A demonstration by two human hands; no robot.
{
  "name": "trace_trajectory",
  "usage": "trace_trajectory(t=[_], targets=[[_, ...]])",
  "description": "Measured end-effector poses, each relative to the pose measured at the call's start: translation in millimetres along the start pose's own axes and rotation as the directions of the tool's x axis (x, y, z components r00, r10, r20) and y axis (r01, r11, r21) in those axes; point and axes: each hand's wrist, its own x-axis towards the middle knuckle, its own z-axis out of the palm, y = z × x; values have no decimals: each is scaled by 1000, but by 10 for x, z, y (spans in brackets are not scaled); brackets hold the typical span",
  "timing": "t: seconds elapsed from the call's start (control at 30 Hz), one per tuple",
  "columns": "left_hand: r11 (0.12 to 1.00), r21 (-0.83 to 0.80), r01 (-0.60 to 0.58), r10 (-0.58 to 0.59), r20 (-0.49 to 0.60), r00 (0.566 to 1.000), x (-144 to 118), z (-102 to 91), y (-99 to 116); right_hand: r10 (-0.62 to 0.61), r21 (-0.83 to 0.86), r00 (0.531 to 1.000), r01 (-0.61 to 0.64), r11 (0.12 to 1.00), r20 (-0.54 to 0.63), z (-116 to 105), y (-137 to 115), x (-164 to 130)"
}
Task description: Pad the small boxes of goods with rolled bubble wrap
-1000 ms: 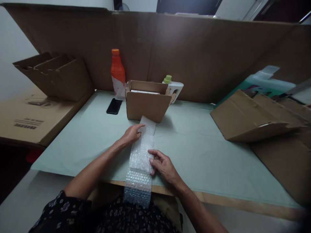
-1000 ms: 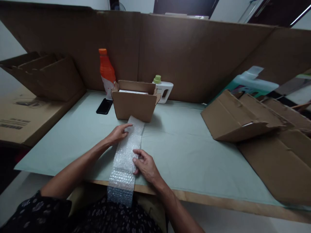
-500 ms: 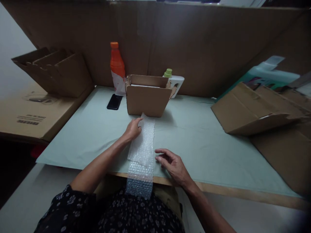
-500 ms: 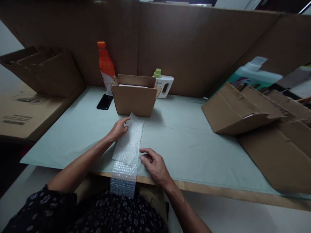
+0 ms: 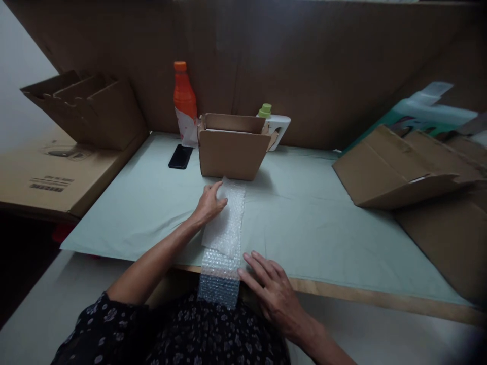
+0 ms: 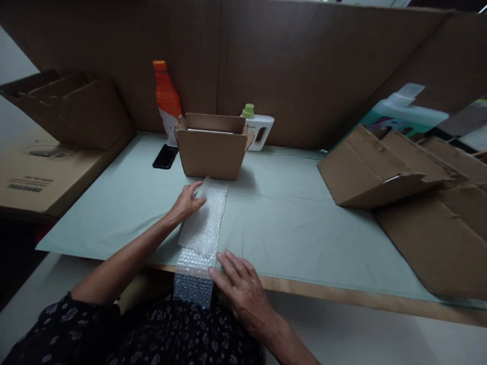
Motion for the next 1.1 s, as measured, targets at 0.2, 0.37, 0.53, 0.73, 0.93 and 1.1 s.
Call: trace_trajectory(t=[0.2, 0.37, 0.53, 0.73, 0.93, 1.1], targets=[[998, -3, -56, 56, 16, 998, -296, -148, -106, -116, -91, 984, 129, 988, 135, -16, -167, -132], [996, 11, -86, 86, 16, 996, -443, -119, -230, -142, -115, 989, 147, 982, 52, 180, -264, -85], [991, 38, -132, 130, 47, 990, -640, -198, -217, 25, 83, 954, 0, 997, -299, 273, -348, 167], [978, -67, -197, 203, 105, 974, -942, -512, -204, 487, 364, 832, -381, 850, -266, 245, -109, 490], [990, -80, -116, 128, 167, 978, -1087, -394, -294, 546, 157, 811, -523, 838, -211, 404, 192, 712], [965, 158, -209, 184, 159, 970, -1029, -199, -370, 373, 87, 902, -363, 928, -218, 216, 101, 544]])
